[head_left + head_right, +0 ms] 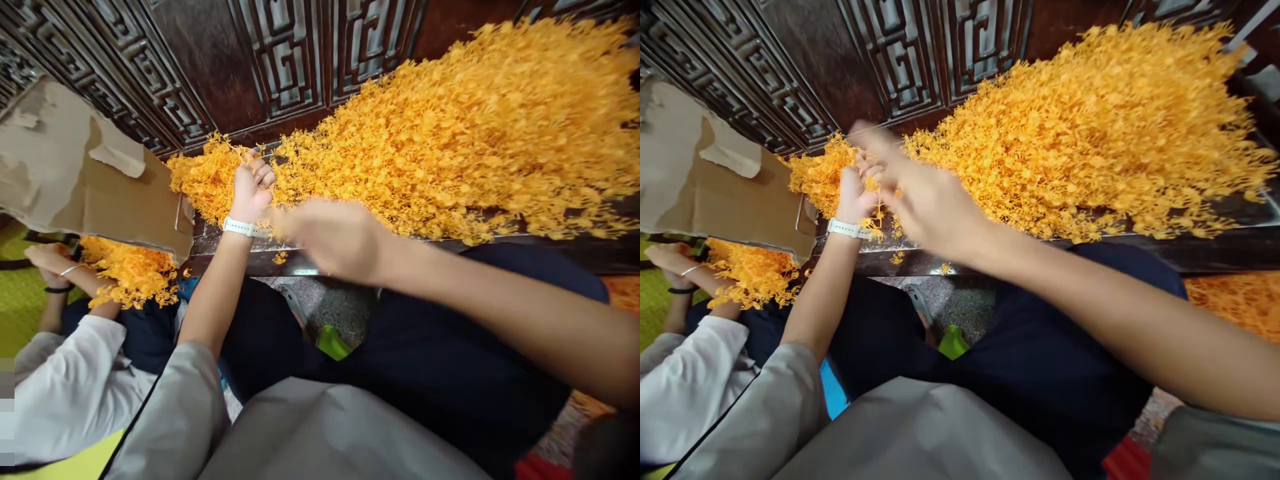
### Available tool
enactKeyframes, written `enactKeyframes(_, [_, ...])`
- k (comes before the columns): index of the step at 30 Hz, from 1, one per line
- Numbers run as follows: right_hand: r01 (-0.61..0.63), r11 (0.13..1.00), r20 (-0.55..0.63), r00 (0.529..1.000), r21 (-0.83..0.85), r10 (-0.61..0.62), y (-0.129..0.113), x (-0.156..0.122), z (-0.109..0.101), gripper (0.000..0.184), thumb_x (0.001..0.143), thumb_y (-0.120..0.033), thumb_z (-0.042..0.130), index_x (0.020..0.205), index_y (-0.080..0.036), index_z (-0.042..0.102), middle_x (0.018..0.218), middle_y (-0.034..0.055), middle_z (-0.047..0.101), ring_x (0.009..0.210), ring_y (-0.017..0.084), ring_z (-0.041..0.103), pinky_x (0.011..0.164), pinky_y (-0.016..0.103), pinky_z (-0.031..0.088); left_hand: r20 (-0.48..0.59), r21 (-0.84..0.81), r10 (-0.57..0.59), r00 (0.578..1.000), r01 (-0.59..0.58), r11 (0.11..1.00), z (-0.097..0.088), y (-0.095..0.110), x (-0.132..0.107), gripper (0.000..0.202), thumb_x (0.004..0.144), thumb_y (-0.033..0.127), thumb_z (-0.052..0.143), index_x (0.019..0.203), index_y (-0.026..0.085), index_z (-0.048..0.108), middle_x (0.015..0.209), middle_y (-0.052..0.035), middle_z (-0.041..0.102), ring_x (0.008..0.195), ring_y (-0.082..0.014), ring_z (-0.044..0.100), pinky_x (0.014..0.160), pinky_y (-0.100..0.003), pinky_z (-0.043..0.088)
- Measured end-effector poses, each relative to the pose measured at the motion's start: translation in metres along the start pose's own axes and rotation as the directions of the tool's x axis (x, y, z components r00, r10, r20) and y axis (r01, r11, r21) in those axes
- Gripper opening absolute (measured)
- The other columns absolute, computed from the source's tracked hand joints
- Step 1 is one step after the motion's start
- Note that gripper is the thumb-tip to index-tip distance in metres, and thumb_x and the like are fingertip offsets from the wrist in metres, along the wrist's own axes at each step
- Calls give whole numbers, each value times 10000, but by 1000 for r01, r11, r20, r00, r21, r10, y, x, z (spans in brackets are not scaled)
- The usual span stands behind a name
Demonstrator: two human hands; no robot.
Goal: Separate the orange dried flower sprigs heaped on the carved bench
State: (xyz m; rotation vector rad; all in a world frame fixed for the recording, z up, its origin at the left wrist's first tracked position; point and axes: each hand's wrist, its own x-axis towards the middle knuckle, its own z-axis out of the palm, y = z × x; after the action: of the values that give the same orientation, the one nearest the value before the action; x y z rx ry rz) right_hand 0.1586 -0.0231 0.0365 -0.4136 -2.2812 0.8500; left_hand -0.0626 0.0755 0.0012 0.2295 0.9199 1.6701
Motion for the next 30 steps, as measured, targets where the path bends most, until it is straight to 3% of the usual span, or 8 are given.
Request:
enactKeyframes(4, [-315, 917, -325, 918, -247, 227, 40, 10, -38, 574, 1064, -306, 523, 1599, -104, 465, 1085, 134, 732, 868, 234, 671, 780, 375, 482, -41, 56, -39, 998, 42, 998, 7, -3, -15, 357, 1118, 68, 399, 812, 208, 522, 552, 94, 259, 392, -64, 217, 407, -211, 187])
enactKeyframes(9, [-112, 831, 126, 969, -545, 213, 32, 2, 0, 646, 1049, -487, 635, 1576, -136, 511, 953, 125, 786, 756, 254, 682, 670, 333, 404, -57, 32, -104, 993, 106, 994, 13, -16, -24, 364, 1119, 68, 380, 808, 205, 512, 534, 95, 274, 380, -60, 234, 410, -216, 204])
enactKeyframes(14, [79, 783, 331, 929, -617, 167, 31, 5, 21, 359, 1085, -145, 466, 1372, -244, 658, 911, 76, 790, 649, 175, 610, 589, 326, 227, -20, -9, -169, 985, 169, 986, 13, -27, -29, 349, 1110, 58, 342, 831, 211, 486, 517, 96, 287, 355, -54, 222, 393, -212, 153])
enactKeyframes(18, [272, 840, 328, 937, -469, -120, 13, -2, 24, 314, 1073, -125, 466, 1124, -252, 748, 872, 16, 754, 621, 131, 543, 562, 327, 168, -72, 57, -104, 992, 109, 992, 9, -27, -19, 320, 1100, 53, 354, 854, 212, 481, 539, 102, 284, 356, -44, 207, 408, -207, 117])
enactKeyframes(23, [577, 797, 185, 815, -177, -549, -21, -24, 46, 280, 1110, -261, 525, 947, -228, 750, 678, -29, 646, 557, 135, 507, 500, 311, 224, -153, 20, -42, 987, 45, 999, -1, -17, 5, 298, 1080, 28, 348, 947, 218, 533, 534, 100, 281, 367, -70, 243, 429, -224, 162])
enactKeyframes(25, [476, 860, 146, 878, -182, -455, -13, -22, 36, 331, 1140, -266, 453, 1030, -219, 762, 741, -9, 694, 605, 138, 550, 533, 297, 315, -123, 0, -27, 992, 27, 1000, -4, -12, 8, 283, 1081, 33, 366, 946, 216, 535, 531, 98, 289, 372, -71, 261, 431, -224, 179])
enactKeyframes(27, [175, 953, 35, 984, -248, -172, 7, -14, 15, 354, 1150, -268, 401, 1269, -202, 729, 859, 30, 748, 699, 159, 613, 624, 288, 407, -81, -21, -26, 996, 24, 999, -5, -6, 7, 280, 1087, 45, 391, 901, 214, 515, 528, 99, 283, 371, -67, 254, 422, -226, 178])
enactKeyframes(30, [-214, 901, -127, 976, -378, 179, 35, -3, -14, 512, 1114, -303, 478, 1586, -107, 495, 931, 93, 768, 738, 204, 643, 679, 311, 439, -61, -42, -61, 996, 58, 997, -5, -1, 0, 331, 1104, 55, 380, 831, 209, 484, 524, 107, 259, 364, -58, 235, 404, -212, 174])
